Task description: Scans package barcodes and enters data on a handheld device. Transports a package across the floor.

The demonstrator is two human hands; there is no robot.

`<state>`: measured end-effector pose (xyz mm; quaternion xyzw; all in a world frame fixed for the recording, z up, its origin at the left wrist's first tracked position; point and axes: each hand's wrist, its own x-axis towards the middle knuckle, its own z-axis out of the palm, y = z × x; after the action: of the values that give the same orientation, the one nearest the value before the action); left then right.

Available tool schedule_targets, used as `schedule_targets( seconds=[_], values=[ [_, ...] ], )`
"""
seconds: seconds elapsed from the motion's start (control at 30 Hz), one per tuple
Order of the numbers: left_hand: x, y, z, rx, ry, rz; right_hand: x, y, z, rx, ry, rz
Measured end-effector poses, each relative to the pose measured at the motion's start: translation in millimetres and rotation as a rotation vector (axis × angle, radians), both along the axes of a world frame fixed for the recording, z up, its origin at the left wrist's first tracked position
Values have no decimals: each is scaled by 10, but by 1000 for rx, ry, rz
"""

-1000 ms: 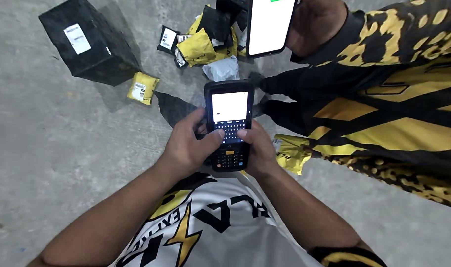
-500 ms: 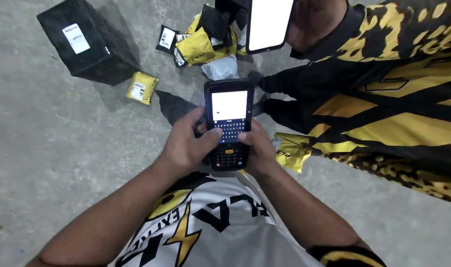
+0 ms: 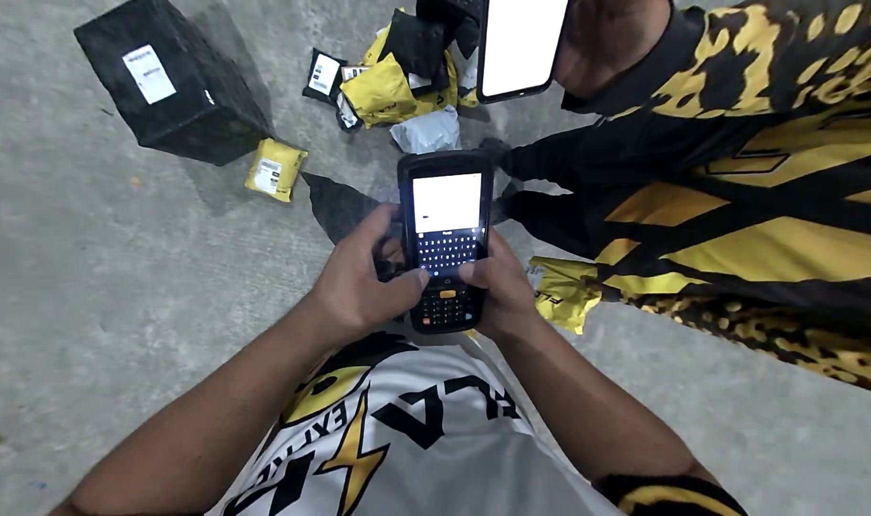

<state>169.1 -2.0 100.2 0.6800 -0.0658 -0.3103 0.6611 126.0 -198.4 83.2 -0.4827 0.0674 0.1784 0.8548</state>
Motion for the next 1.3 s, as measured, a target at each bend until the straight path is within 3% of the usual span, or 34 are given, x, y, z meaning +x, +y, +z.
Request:
schedule_targets(
  seconds=[0.7,0.9,1.13,1.3],
  values=[
    [93,-102,20,44,-24,-38,77,-48,49,-101,60,-76],
    [88,-142,28,82,17,-3,74,-105,-31,27,22,-40],
    [73,-97,-94,-91,39,29,55,-134,-51,61,32,15],
    [96,-104,-102,-107,46,46,77,-134,-35,77,14,26]
  ],
)
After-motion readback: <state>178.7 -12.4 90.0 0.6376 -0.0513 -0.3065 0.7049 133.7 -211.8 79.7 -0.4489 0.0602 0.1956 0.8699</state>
